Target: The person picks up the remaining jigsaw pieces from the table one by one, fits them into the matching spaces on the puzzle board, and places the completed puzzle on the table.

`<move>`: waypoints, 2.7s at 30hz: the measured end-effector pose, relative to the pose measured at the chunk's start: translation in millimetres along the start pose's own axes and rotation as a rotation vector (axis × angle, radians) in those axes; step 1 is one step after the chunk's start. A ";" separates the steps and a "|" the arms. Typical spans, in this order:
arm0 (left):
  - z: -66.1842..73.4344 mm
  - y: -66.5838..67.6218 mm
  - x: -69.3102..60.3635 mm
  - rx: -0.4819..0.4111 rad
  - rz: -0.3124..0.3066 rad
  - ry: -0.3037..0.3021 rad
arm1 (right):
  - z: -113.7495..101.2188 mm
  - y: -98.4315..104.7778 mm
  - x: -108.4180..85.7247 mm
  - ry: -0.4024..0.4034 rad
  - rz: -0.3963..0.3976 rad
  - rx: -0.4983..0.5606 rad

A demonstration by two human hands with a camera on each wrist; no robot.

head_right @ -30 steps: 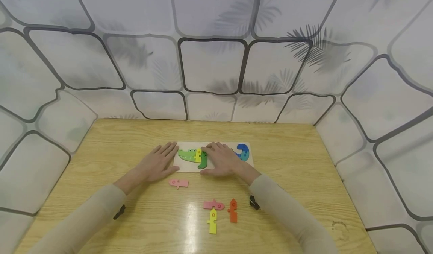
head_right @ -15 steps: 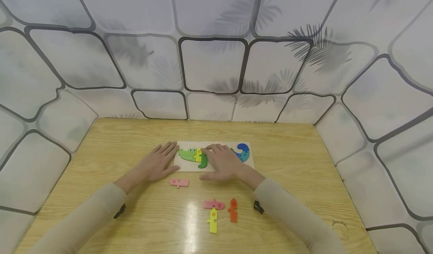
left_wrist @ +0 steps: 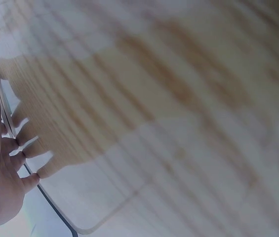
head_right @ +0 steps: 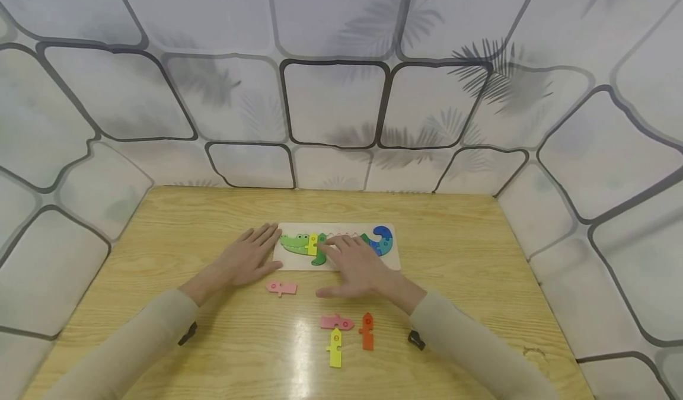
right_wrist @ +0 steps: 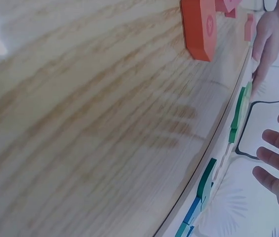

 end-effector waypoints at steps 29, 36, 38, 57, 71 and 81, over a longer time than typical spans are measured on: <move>0.8 1.5 -1.2 0.013 0.009 -0.007 | -26.0 4.7 -45.0 0.028 0.103 -0.023; 0.8 1.8 -1.4 0.019 0.003 -0.005 | -33.5 0.3 -55.6 0.013 0.070 0.032; 1.0 1.9 -1.1 0.018 0.002 -0.004 | -36.2 -3.0 -58.9 0.017 0.049 0.031; 0.3 0.0 0.5 0.015 -0.022 0.011 | -57.4 -18.9 -80.2 0.044 -0.031 -0.033; 0.4 0.2 0.1 0.009 -0.022 0.016 | -67.1 -22.8 -94.4 0.090 0.026 -0.114; 0.7 0.0 0.3 0.009 -0.020 0.017 | -63.8 -26.5 -100.0 0.076 -0.009 -0.112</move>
Point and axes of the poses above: each hand's wrist, its own x-axis towards the middle knuckle, its own y-axis out of the back of the hand, z = x × y, the point moved 7 cm from there along x, towards the middle knuckle, and after that the axes turned 1 degree about -z, right-handed, at the moved point
